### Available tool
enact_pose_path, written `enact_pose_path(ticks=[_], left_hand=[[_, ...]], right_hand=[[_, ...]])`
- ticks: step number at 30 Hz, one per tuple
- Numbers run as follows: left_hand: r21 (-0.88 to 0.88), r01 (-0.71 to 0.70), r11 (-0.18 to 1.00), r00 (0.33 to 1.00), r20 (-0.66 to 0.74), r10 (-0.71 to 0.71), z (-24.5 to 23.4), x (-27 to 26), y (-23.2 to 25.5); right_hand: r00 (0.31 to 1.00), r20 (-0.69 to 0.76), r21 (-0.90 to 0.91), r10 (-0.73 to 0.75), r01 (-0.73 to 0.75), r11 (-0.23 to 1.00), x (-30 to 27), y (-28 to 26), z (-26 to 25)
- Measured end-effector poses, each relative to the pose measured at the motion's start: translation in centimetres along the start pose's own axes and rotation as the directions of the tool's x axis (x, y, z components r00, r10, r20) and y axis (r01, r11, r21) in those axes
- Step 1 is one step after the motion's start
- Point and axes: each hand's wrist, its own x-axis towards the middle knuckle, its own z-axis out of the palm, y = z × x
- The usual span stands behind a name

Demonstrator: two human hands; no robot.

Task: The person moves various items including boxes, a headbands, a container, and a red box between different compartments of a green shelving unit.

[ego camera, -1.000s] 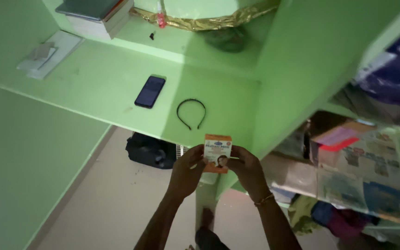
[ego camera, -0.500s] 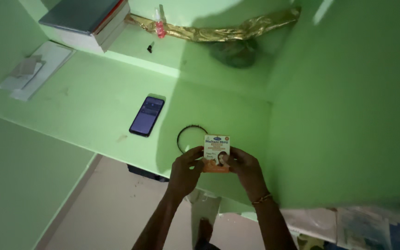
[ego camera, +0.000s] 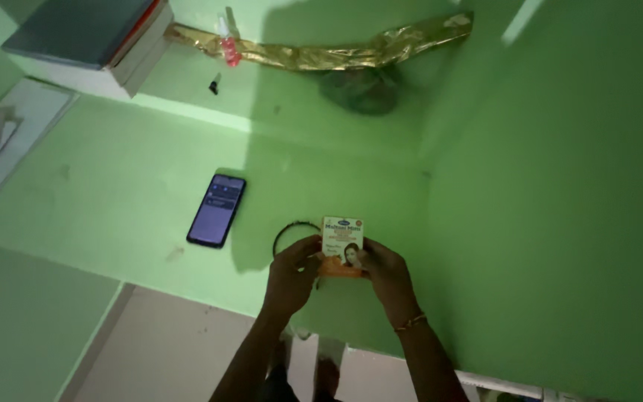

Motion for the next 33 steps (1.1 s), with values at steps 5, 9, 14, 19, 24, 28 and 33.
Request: enact_pose_path(ticks=[5, 9, 14, 19, 24, 28, 33], left_hand=[[-0.016, -0.067, 0.998, 0.996, 0.056, 0.068, -0.2, 2.5, -1.8], [-0.103, 0.184, 0.978, 0.977, 0.125, -0.17, -0.5, 5.4, -0.8], [0.149, -0.117, 0.982, 0.986, 0.138, 0.096, -1.6, 8.7, 0.6], [0.237, -0.168, 0.957, 0.981, 0.136, 0.139, -1.9, 12.6, 0.4], [0.265, -0.197, 0.944, 0.975, 0.157, 0.16, -2.5, 15.9, 0.2], [0.345, -0.059, 0.937, 0.994, 0.107, 0.023, -2.9, 17.2, -0.1], [0.42, -0.025, 0.907, 0.99, 0.137, -0.036, -3.3, 17.7, -0.6]], right_hand=[[0.995, -0.1, -0.031, -0.005, 0.002, 1.0, 0.9, 0.4, 0.1], [0.985, -0.174, -0.063, 0.0, -0.011, 0.998, 2.7, 0.0, 0.6], [0.962, -0.271, -0.198, -0.042, -0.013, 0.98, 5.1, -1.9, 1.6], [0.96, -0.273, -0.227, -0.062, -0.002, 0.974, 8.2, -2.8, 2.3], [0.959, -0.285, -0.186, 0.014, -0.07, 0.98, 11.5, -2.8, 2.8], [0.931, -0.366, -0.389, 0.007, -0.16, 0.907, 12.1, -3.5, 4.7], [0.913, -0.405, -0.517, -0.046, -0.187, 0.835, 12.0, -4.1, 6.0]])
